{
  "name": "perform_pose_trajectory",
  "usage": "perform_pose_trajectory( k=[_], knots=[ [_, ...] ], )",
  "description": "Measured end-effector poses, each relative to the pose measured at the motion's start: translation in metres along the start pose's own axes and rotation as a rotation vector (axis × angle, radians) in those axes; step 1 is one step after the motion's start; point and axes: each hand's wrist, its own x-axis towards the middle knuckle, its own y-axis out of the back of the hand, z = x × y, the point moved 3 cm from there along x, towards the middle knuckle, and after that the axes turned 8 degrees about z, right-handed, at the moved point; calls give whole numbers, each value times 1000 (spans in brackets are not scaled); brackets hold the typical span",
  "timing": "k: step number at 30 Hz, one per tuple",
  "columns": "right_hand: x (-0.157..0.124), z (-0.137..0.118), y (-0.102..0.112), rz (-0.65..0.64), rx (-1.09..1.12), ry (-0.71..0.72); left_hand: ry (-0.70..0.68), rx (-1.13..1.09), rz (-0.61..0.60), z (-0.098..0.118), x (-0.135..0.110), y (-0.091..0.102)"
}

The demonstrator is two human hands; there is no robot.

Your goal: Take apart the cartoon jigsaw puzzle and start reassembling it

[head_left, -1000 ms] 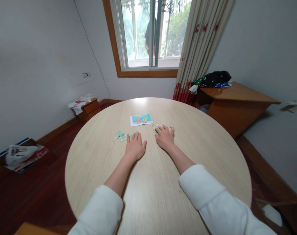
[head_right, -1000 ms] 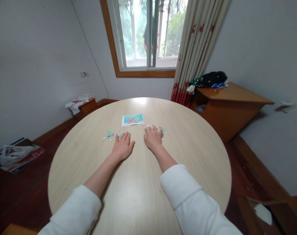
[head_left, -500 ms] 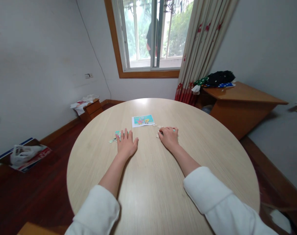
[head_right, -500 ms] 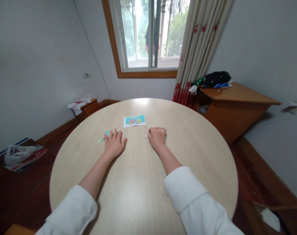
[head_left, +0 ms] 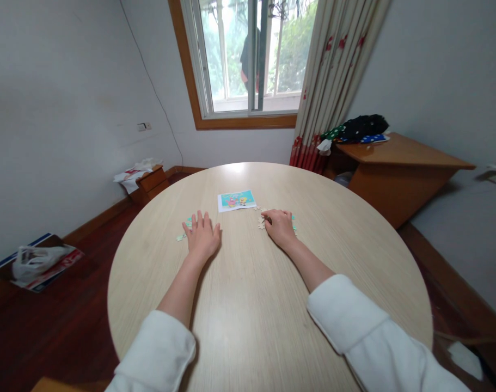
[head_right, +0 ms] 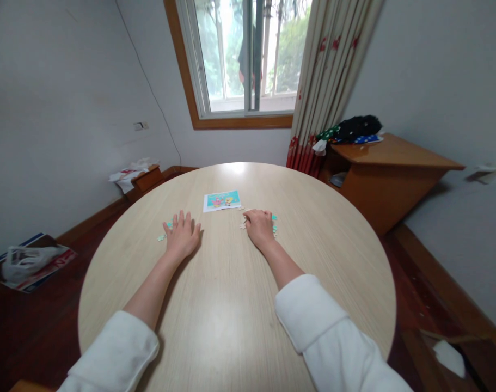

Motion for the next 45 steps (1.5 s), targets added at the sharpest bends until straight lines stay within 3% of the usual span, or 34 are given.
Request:
perform_pose_trajectory(
  k=[3, 7, 10, 14, 20, 23, 25, 28, 32, 40, 45],
  knots=[
    [1, 1, -1, -15, 51, -24, -224, -56, -51, 24, -10, 3],
    [2, 3, 0, -4, 75, -27, -432, -93, -247, 46, -27, 0],
    [2, 1, 0, 46, 109, 27, -439, -98, -286, 49, -31, 1],
    [-2, -13, -7, 52, 213, 175, -427, -135, -248, 46, -27, 1],
    [-19, -47, -16, -173, 300, 394, -340, -300, -108, 40, -19, -4],
    [-22, -51, -10, -191, 311, 440, -350, -409, -70, 39, -19, -3],
    [-21, -44, -2, -106, 275, 397, -405, -462, -96, 41, -21, -1],
    [-16, -25, 7, 35, 152, 213, -500, -474, -194, 45, -27, 1],
    [-16, -9, 10, -23, 4, 67, -558, -423, -253, 48, -30, 2],
    [-20, -14, 8, -106, -86, 89, -546, -389, -187, 45, -28, 0],
    [-22, -22, 6, -163, -29, 150, -524, -382, -143, 43, -25, 0]
  ],
)
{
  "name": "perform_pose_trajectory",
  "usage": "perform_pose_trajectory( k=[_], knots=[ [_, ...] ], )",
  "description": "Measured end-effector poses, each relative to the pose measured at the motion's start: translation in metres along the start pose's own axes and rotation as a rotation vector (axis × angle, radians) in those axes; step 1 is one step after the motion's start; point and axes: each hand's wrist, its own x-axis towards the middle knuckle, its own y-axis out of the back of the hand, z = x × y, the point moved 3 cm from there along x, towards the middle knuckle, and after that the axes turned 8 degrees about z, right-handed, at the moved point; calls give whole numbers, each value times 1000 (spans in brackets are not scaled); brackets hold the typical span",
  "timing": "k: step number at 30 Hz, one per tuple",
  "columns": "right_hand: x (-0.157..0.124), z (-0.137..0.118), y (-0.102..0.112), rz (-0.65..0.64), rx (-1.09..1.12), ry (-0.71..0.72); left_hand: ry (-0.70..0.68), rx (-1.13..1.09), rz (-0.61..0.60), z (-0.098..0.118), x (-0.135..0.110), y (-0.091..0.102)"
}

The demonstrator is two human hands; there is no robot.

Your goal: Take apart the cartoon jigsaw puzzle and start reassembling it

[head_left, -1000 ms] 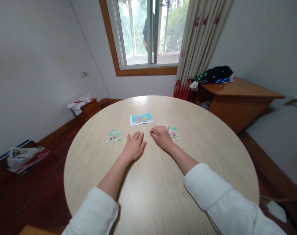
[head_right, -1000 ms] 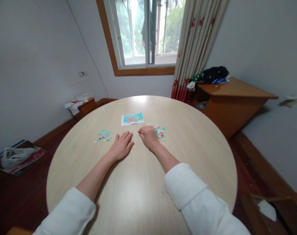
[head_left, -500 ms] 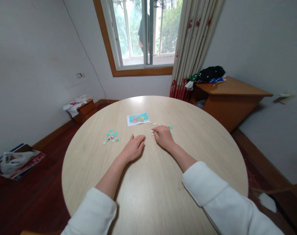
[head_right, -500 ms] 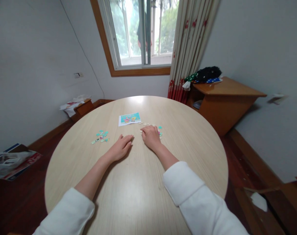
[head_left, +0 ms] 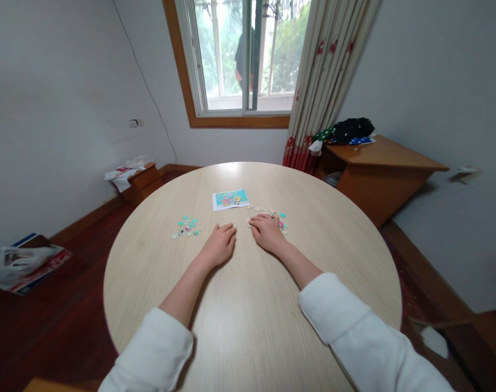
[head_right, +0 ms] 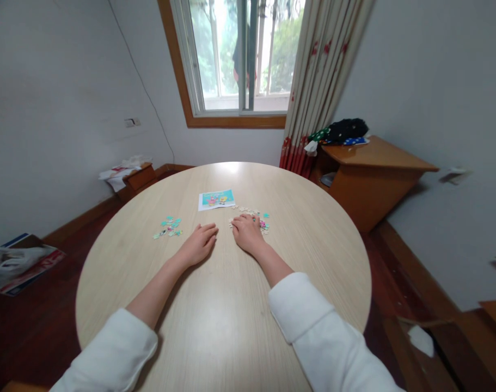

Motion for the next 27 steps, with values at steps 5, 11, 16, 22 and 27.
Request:
perform_pose_trajectory(
  k=[5, 11, 16, 22, 27],
  knots=[
    [0, -4, 1, 15, 42, 34, -7, -12, 23, -3, 1, -2],
    [-1, -3, -1, 10, 0, 9, 0, -30, 43, -5, 2, -2],
    [-3, -11, -3, -32, 23, 91, -27, -70, 6, 2, 0, 1],
    [-2, -8, -7, 9, 64, 126, 0, -19, -103, 6, -1, 2],
    [2, -4, -6, 27, 59, 42, 12, 46, -100, 5, 1, 3]
  ],
)
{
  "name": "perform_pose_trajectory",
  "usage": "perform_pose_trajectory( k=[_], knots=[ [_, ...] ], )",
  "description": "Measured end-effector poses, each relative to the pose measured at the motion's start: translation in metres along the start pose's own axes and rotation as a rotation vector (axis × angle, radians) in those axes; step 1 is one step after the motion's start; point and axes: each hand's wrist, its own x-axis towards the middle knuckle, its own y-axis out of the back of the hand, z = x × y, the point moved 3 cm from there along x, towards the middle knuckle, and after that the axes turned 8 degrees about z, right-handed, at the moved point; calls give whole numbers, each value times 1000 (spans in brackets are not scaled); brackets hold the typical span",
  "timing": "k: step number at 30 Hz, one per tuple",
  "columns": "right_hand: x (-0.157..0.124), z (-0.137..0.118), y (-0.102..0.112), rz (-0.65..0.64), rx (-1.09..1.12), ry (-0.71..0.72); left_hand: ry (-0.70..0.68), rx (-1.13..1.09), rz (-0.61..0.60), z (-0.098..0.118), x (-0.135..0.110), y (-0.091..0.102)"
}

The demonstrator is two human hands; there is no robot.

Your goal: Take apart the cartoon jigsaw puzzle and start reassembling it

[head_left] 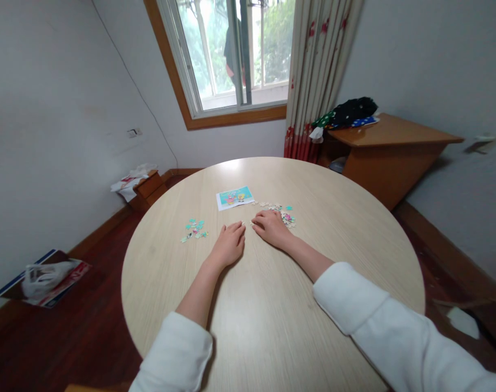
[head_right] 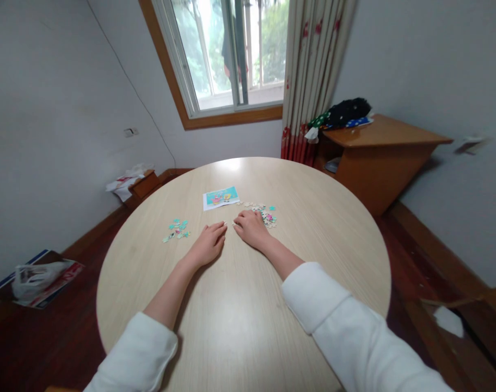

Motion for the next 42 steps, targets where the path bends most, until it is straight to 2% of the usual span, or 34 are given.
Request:
perform_pose_trajectory(
  k=[15, 42],
  knots=[
    [3, 0, 2, -22, -23, -25, 33, 39, 29, -4, 1, 1],
    [7, -1, 3, -3, -138, -9, 1, 74, 43, -3, 3, 1]
  ],
)
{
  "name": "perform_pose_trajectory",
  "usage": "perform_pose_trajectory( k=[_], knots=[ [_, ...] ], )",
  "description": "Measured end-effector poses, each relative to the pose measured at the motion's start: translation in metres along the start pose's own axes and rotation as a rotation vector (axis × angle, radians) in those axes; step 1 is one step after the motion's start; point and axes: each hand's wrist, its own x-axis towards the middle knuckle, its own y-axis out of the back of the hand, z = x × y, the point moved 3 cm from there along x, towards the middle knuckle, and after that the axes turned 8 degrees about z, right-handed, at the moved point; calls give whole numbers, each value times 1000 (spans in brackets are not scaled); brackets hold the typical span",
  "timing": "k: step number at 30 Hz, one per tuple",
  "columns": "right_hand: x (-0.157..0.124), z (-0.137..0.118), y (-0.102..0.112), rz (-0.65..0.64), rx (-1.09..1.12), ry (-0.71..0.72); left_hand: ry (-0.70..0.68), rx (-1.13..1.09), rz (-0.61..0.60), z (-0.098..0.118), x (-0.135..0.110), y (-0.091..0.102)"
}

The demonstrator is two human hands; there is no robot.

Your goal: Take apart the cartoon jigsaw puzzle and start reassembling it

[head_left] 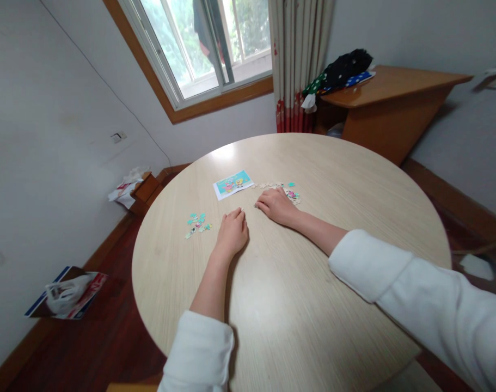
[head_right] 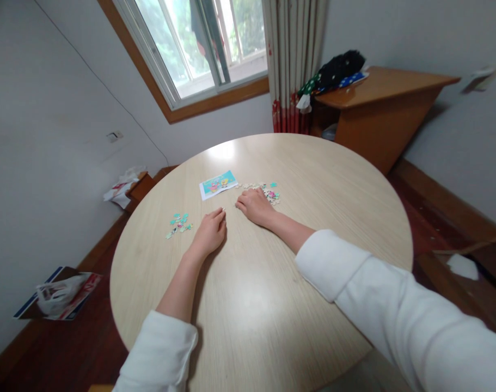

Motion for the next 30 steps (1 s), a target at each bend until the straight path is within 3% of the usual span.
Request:
perform_pose_trajectory(
  k=[14, 30],
  knots=[
    [0, 1, 4, 32, -29, -82, -12, 9, 41, 0, 2, 3],
    [0, -1, 4, -4, 48, -10, -24, 44, 66, -1, 0, 2]
  ],
)
